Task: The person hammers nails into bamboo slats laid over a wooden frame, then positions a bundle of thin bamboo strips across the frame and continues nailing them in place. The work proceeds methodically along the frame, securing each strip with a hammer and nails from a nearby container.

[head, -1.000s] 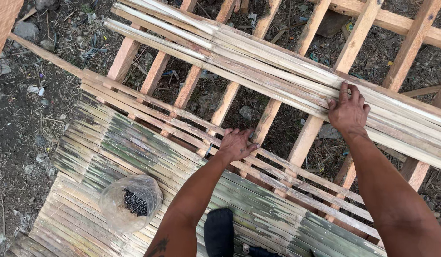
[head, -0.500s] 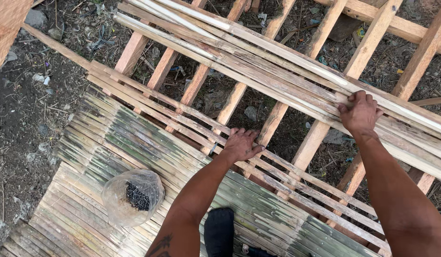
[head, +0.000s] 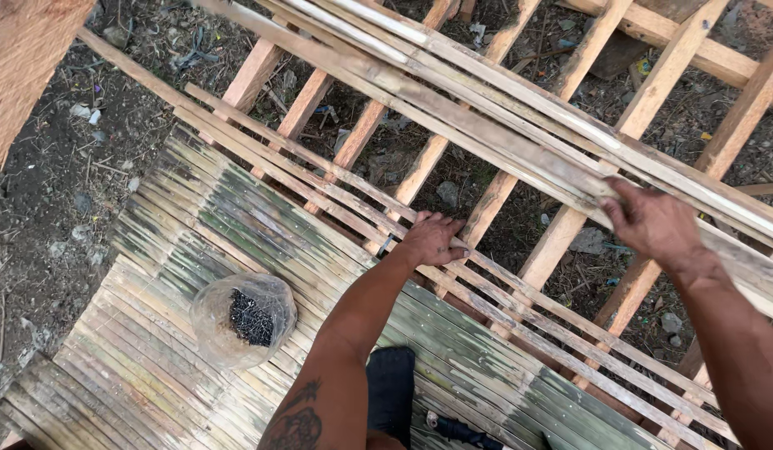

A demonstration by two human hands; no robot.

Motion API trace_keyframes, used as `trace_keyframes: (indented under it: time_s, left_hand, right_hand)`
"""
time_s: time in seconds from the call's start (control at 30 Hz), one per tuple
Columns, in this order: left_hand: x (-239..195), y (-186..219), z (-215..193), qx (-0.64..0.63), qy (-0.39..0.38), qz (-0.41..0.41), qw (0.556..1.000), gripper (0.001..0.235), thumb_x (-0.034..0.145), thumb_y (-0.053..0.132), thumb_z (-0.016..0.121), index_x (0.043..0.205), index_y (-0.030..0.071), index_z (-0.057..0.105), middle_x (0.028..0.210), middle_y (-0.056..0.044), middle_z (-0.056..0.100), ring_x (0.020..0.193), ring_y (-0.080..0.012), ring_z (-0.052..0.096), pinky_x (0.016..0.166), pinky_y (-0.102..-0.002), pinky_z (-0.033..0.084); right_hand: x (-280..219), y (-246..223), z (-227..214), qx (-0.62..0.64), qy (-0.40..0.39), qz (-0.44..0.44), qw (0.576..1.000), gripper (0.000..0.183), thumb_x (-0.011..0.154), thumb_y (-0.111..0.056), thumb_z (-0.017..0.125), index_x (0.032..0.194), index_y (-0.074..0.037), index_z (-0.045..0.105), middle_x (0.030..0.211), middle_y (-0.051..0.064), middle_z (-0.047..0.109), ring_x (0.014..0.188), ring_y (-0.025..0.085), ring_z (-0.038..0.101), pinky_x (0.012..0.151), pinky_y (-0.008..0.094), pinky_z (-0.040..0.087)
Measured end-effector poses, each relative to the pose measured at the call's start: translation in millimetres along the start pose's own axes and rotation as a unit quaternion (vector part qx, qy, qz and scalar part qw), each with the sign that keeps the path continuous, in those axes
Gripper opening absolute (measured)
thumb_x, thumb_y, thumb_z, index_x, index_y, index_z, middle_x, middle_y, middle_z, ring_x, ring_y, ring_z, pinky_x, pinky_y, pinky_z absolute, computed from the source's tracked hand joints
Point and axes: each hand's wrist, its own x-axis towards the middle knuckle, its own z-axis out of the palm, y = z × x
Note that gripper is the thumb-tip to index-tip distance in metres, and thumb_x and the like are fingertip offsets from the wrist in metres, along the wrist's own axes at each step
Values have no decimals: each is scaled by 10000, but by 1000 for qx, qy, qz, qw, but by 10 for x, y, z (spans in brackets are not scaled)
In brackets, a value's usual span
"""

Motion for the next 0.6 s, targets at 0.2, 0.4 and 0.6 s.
trace_keyframes:
  time_s: [0.2,0.4,0.6]
  left_hand:
    - [-206,51,86,-22,165,66,984,475,1037,345,529,1483,181,518,1349,-80,563,1264,-266,549,1157,-415,391]
    - [-128,203,-162,58,368,93,924,495,979,395,547,1435,206,519,1372,-103,513,1318,-296,448,1138,-509,257]
    - [-78,439,-246,18,156,42,987,508,1020,477,451,1455,221,509,1329,-131,520,1345,-306,432,1244,-538,141]
  right_hand:
    - [-471,-403,961,-23,-86,-43,995,595,1012,-597,318,1532,-330,432,617,65,624,388,110,296,346,340,398]
    - [-536,-391,1252,61,-44,-61,995,583,999,-566,313,1504,-299,431,598,61,584,294,101,315,336,348,413]
    - [-722,-408,1344,17,-166,49,985,589,1050,-540,373,1596,-320,361,713,158,712,511,184,415,514,390,555]
